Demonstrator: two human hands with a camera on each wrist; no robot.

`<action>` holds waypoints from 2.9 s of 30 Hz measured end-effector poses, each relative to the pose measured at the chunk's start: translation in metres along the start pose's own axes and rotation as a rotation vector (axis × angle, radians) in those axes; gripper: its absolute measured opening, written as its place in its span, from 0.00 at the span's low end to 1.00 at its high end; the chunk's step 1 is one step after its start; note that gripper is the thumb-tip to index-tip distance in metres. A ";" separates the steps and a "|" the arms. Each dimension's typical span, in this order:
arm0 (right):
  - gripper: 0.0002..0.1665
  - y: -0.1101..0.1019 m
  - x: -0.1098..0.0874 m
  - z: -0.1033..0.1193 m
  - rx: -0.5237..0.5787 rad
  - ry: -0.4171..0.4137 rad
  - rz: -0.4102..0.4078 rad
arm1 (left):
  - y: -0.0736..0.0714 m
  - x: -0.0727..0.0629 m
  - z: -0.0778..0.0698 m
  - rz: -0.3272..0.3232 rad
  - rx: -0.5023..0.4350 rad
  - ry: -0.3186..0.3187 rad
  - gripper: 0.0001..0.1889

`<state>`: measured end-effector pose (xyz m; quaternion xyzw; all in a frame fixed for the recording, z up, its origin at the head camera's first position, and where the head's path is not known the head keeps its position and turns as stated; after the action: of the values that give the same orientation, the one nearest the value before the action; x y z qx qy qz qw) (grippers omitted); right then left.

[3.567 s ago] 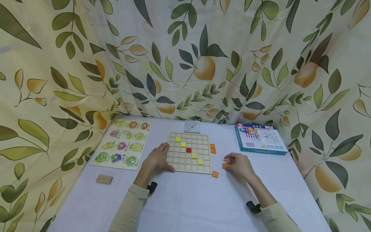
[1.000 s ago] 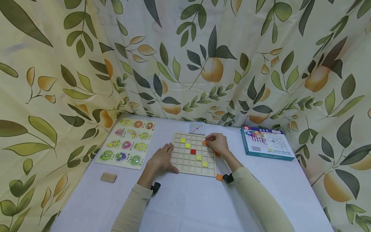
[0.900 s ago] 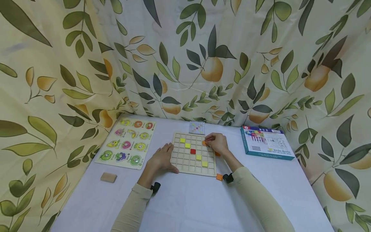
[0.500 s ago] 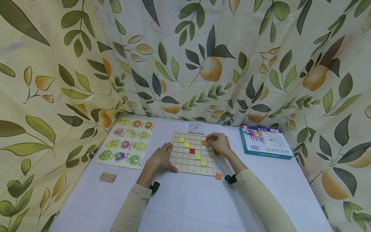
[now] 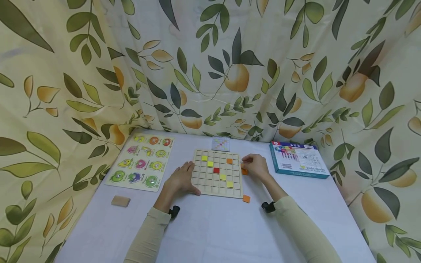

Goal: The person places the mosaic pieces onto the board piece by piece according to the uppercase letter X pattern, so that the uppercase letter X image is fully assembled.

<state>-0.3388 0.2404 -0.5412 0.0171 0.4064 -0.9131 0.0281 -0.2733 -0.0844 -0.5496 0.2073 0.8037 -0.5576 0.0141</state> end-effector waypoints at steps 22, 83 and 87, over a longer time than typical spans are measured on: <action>0.17 -0.005 -0.006 -0.007 0.069 0.071 -0.037 | -0.001 0.000 -0.001 -0.011 -0.026 0.010 0.70; 0.09 0.051 0.005 0.045 0.181 -0.027 -0.033 | 0.004 0.001 0.001 0.009 0.003 -0.004 0.72; 0.08 0.053 0.005 0.047 0.163 -0.052 -0.039 | 0.003 0.002 0.002 0.001 0.008 -0.003 0.72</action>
<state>-0.3407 0.1700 -0.5491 -0.0124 0.3299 -0.9437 0.0191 -0.2744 -0.0841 -0.5537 0.2071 0.8014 -0.5610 0.0147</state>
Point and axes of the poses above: each hand's wrist, its own x-axis towards the middle knuckle, its own y-axis out of the palm, z = x × y, the point moved 5 cm from there along x, towards the middle knuckle
